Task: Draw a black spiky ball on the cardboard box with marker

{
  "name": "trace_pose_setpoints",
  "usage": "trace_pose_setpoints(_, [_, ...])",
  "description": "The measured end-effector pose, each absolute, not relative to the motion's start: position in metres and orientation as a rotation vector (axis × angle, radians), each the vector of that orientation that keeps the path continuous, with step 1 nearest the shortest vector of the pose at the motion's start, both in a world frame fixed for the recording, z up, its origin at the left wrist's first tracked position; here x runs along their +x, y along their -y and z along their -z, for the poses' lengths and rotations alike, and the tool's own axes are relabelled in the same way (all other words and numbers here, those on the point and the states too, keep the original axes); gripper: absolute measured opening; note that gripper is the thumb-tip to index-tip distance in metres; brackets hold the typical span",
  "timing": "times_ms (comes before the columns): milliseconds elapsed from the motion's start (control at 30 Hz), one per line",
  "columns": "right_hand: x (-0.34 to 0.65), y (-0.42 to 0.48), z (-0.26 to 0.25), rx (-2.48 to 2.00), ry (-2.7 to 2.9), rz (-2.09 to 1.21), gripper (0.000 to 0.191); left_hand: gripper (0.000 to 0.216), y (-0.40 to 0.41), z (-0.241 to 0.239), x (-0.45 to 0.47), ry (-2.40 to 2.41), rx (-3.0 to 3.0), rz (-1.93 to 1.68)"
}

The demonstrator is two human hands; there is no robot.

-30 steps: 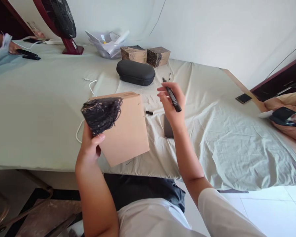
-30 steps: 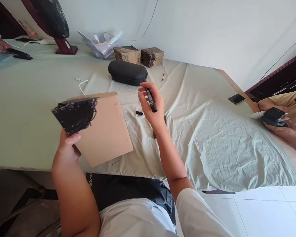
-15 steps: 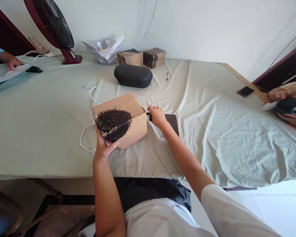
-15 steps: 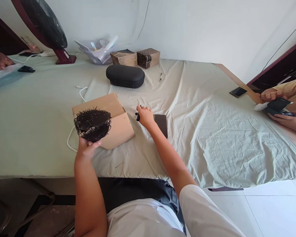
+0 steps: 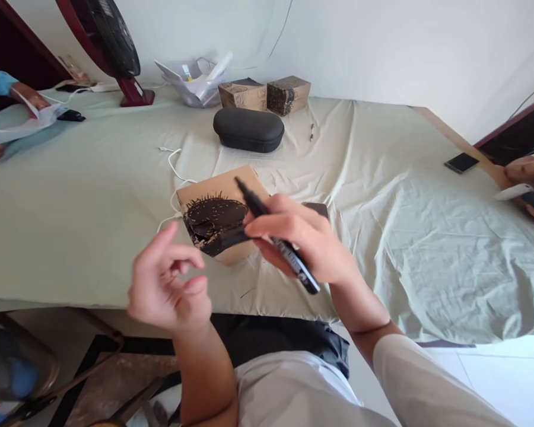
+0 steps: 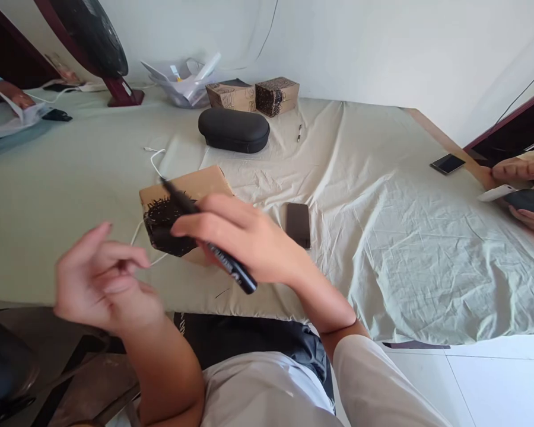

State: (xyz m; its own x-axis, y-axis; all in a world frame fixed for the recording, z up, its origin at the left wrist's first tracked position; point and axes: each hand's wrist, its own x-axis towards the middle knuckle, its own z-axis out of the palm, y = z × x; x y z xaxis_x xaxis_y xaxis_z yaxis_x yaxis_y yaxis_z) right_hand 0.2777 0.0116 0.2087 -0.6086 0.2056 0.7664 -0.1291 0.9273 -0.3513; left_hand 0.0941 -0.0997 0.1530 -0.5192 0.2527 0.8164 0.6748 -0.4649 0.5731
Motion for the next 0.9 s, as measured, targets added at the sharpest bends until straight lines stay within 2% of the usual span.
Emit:
trace_pose_setpoints(133, [0.269,-0.002,-0.206,0.005,2.233,-0.429,0.023,0.020,0.104,-0.163,0.118,1.660,-1.315,2.217])
trace_pose_setpoints(200, [0.268,-0.006,-0.204,0.028,2.130,-0.492,0.017,0.013,0.102,-0.164,0.120,1.686,-1.195,2.318])
trace_pose_setpoints(333, [0.271,-0.016,-0.201,0.096,1.895,-0.798,0.032,0.015,0.096,-0.163,0.113,1.584,-1.054,2.491])
trace_pose_setpoints(533, [0.273,-0.016,-0.198,0.122,1.852,-1.319,0.020,0.016,0.098,-0.163,0.115,1.602,-1.145,2.545])
trace_pose_setpoints(733, [0.266,-0.014,-0.194,0.141,1.859,-1.416,0.019,0.020,0.097,-0.167,0.134,1.715,-1.193,2.573])
trace_pose_setpoints(900, [0.263,-0.014,-0.193,0.065,1.887,-1.401,0.019,0.029,0.097,-0.166,0.144,1.912,-1.114,2.453])
